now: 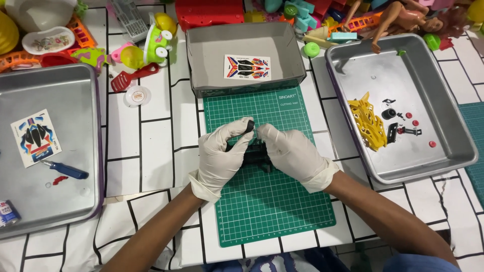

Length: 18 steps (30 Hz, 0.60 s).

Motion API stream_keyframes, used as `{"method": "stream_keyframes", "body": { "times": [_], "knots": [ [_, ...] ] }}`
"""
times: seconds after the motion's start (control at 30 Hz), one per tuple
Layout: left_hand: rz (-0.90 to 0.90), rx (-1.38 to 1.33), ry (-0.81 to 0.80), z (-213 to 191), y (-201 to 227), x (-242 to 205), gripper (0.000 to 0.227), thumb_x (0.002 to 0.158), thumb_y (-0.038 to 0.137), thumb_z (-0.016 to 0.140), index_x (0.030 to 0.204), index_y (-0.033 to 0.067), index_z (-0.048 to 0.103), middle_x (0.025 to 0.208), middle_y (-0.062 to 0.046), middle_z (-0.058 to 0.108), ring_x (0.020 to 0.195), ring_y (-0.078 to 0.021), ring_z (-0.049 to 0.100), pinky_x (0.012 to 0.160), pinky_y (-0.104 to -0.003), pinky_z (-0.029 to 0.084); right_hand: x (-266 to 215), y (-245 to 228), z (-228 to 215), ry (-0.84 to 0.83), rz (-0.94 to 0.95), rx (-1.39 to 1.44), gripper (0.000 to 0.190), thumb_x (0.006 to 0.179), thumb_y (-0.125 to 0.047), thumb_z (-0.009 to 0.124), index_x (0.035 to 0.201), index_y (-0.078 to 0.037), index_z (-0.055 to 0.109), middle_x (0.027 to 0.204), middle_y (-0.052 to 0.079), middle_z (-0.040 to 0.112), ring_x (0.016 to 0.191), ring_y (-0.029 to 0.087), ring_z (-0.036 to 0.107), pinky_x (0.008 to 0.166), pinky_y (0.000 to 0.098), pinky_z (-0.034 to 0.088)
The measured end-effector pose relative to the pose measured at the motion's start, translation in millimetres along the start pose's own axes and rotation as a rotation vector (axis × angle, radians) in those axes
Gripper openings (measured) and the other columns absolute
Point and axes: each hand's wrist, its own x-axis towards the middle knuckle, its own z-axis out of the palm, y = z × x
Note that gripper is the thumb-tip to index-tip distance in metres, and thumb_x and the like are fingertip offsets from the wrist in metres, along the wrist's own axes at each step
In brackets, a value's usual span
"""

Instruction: The person assembles a toy car on a green cutting mat. They attach wheels to a black chassis, secure a yellow body shell, and add red wheel caps. The person handles the parts by hand and uses a screwdriver to tighten components.

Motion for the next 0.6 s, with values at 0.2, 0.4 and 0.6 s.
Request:
{"method": "stream_keyframes", "body": {
  "times": [0.2,0.4,0.6],
  "knots": [
    [-0.237,-0.033,0.032,-12,0,17,0.021,0.084,-0.003,0.082,0.103,0.0064,0.079,0.096,-0.014,0.080,0.088,-0.0237,0.078,0.083,-0.036,0.062,21,-19,-54,-0.128,0.254,0.070,0.022,0.098,-0.017,0.063,0.118,-0.017,0.072,0.058,0.003,0.067,0.048,0.019,0.060,0.054,0.0355,0.054],
    [-0.508,0.168,-0.048,-34,-33,24,0.014,0.082,0.011,0.087,0.093,0.0079,0.078,0.084,-0.008,0.079,0.079,-0.0112,0.074,0.072,-0.030,0.059,13,11,-121,0.019,0.486,-0.133,0.035,0.089,-0.022,0.073,0.124,-0.020,0.074,0.076,0.000,0.072,0.070,0.023,0.069,0.074,0.0417,0.055],
    [-0.091,0.665,-0.237,-34,-36,21,0.030,0.094,0.026,0.081,0.075,0.0114,0.063,0.068,0.002,0.064,0.060,-0.0158,0.054,0.062,-0.035,0.044,2,57,-198,-0.113,0.815,-0.375,0.036,0.102,-0.031,0.057,0.132,-0.016,0.071,0.108,0.012,0.077,0.092,0.025,0.072,0.081,0.0412,0.058]
  ]
}}
